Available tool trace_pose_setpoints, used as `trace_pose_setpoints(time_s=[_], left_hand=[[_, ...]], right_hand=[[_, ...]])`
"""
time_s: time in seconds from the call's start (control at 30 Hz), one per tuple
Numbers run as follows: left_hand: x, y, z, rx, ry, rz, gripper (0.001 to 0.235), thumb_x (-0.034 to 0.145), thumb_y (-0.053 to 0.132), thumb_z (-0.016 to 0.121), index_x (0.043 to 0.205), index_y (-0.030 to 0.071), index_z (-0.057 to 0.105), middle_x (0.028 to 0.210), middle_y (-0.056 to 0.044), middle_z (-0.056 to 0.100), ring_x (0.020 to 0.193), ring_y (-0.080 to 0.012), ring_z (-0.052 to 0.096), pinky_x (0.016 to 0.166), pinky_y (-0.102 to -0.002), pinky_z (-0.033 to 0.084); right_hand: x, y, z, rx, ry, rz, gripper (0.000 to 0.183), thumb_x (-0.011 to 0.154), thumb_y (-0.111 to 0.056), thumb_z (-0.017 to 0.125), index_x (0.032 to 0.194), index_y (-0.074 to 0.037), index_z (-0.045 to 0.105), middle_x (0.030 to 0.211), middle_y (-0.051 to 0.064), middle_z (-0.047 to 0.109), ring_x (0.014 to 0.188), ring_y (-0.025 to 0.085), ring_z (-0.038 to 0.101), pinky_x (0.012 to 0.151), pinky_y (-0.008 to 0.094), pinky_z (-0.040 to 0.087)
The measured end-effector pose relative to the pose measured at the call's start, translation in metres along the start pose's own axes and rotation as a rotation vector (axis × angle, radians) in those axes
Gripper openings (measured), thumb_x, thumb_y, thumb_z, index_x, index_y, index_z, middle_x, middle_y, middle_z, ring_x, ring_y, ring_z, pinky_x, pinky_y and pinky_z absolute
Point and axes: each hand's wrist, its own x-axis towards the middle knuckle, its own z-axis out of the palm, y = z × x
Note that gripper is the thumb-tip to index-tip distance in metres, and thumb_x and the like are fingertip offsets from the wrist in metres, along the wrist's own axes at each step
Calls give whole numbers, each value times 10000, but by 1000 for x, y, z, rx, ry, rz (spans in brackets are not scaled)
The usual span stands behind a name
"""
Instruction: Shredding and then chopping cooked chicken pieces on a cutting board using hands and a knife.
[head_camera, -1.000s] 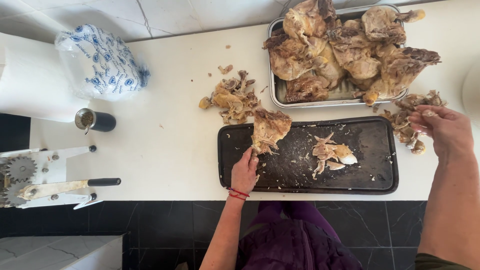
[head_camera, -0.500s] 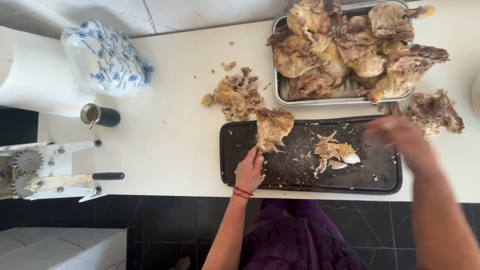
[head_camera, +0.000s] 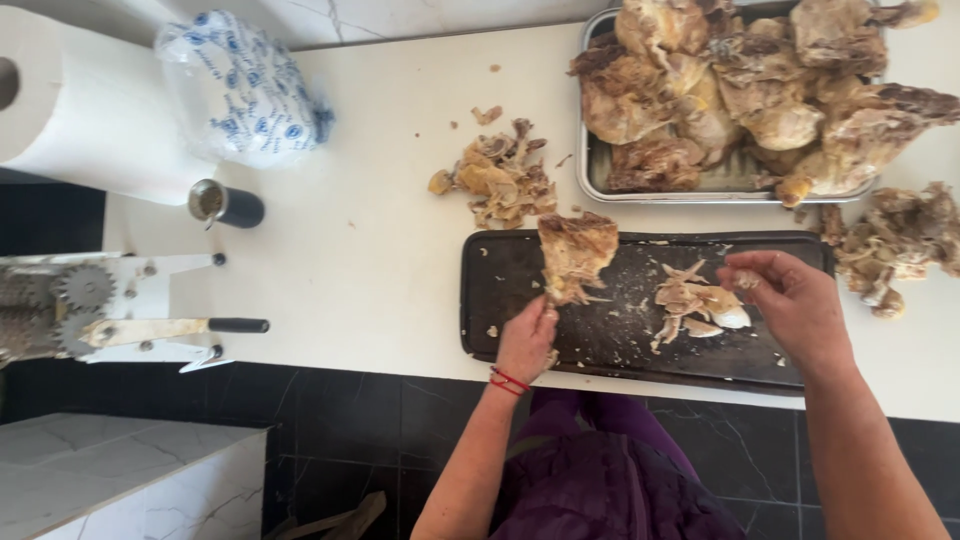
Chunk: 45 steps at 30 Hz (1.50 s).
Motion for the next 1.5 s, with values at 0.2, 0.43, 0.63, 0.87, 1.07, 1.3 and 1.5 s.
trace_pose_setpoints(time_s=[0.2,0.43,0.63,0.87,1.07,1.3,1.5], left_hand=[[-5,-4,8,-779,-329,-303,236,1075,216,504,1187,81,662,665,64,449,542,-31,379,477,-206,327],[-18,10,13,-505,-222,-138,273,1093,224,510,1126,16,683,650,4,540,569,-78,511,527,-266,444],[-25,12,14,105,20,240,220,1085,231,578,1106,46,695,813,-129,673,676,-227,696,630,-371,492],[-24,23,10,-348,-171,-139,252,1071,234,543,1068,18,673,747,-221,603,637,-361,629,606,-463,500],[-32,37,17,157,1,192,169,1016,166,544,1109,38,605,840,-250,682,811,-469,659,688,-583,496],[-26,5,28,-125,-139,8,223,1070,217,525,1091,26,638,687,-131,644,634,-282,670,604,-412,520],[-19,-3,15,-943,-371,-301,267,1094,226,487,1136,18,649,675,46,476,582,-43,411,513,-212,343]], right_hand=[[-28,-9,90,-456,-58,-194,160,906,-143,760,1058,-97,782,966,34,797,824,130,723,742,280,579],[-45,-14,159,-545,-90,-311,270,878,-172,762,1140,-117,726,927,72,773,742,191,749,668,317,581],[-42,-14,164,-959,-6,-656,254,888,-216,728,1130,-147,691,930,95,687,718,328,688,587,422,553],[-36,-5,160,-789,-37,-550,149,887,-187,740,1013,-128,685,901,68,717,759,302,715,635,406,568],[-40,1,168,-593,25,-356,219,857,-186,785,1024,-71,703,886,102,743,743,240,743,659,361,577],[-38,10,169,-710,111,-395,159,839,-184,795,932,-74,728,849,95,749,723,254,738,660,368,570],[-41,26,138,-835,153,-432,159,873,-167,779,999,-81,735,905,106,750,742,241,726,675,362,568]])
